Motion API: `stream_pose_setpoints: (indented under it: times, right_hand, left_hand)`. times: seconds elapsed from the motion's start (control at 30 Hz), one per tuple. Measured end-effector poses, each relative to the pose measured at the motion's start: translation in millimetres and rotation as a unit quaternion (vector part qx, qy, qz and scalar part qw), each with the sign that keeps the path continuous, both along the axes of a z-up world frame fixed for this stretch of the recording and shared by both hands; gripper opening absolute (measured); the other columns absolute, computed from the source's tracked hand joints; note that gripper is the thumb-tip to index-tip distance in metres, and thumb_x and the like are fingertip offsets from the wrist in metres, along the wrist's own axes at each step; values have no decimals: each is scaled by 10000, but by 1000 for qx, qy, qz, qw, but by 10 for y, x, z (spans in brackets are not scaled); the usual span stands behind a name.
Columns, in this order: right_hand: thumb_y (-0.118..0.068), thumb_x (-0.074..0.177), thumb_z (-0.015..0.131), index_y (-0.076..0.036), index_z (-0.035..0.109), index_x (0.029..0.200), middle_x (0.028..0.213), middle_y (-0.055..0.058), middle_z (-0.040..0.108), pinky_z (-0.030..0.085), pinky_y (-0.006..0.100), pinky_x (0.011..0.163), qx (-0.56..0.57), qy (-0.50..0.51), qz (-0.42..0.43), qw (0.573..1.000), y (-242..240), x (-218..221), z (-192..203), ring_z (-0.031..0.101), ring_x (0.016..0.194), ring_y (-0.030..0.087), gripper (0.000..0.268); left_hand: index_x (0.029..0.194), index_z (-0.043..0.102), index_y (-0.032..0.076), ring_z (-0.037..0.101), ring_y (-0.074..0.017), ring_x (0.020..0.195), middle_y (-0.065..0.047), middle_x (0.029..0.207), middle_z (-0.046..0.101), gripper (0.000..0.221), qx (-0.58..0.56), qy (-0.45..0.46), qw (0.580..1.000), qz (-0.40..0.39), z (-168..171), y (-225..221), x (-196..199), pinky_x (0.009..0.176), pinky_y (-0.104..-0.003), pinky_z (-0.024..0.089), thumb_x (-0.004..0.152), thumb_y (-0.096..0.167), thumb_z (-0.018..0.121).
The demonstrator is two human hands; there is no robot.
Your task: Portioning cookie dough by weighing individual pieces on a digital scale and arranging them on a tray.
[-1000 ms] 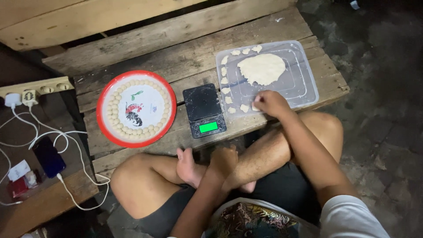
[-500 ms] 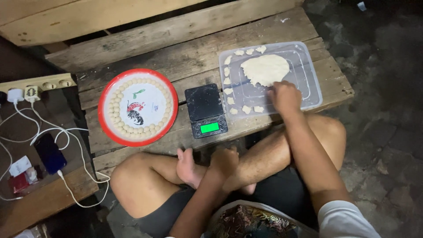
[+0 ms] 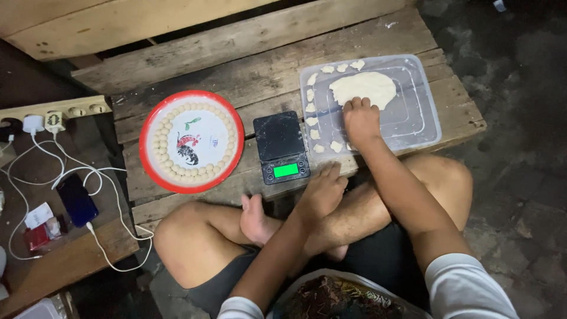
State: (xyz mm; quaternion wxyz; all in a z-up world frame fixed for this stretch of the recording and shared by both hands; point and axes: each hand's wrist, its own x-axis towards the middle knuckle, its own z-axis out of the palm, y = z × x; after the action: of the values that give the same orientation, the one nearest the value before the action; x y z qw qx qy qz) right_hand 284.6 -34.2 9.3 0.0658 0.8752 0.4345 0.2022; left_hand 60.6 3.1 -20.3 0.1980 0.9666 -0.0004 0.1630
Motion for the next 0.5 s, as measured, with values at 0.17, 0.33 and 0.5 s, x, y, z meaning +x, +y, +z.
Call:
stream_pose_setpoints:
  times: [0.17, 0.33, 0.5]
  right_hand:
    - [-131, 835, 762, -48, 767, 1028, 893, 81, 662, 517, 366, 608, -38, 2, -41, 998, 61, 11, -15, 637, 867, 252, 209]
    - [-114, 835, 756, -57, 758, 959, 874, 75, 653, 521, 367, 578, -1, 21, -35, 999, 44, 115, -44, 651, 837, 256, 137]
    - [-155, 827, 768, -70, 739, 907, 858, 68, 620, 529, 349, 561, 41, -6, -31, 999, 65, 78, 38, 645, 829, 246, 120]
  left_hand:
    - [1025, 662, 52, 514, -406, 1384, -228, 1465, 536, 190, 30, 30, 999, -23, -93, -87, 111, 933, -507, 497, 916, 203, 627]
    - [1112, 619, 12, 392, -440, 1472, -296, 1557, 425, 218, 32, 81, 996, -15, -1, -102, 64, 991, -534, 431, 949, 153, 584]
    - [1123, 576, 32, 318, -433, 1516, -286, 1609, 342, 187, 15, 122, 992, -21, -12, -95, 77, 1015, -550, 392, 986, 149, 527]
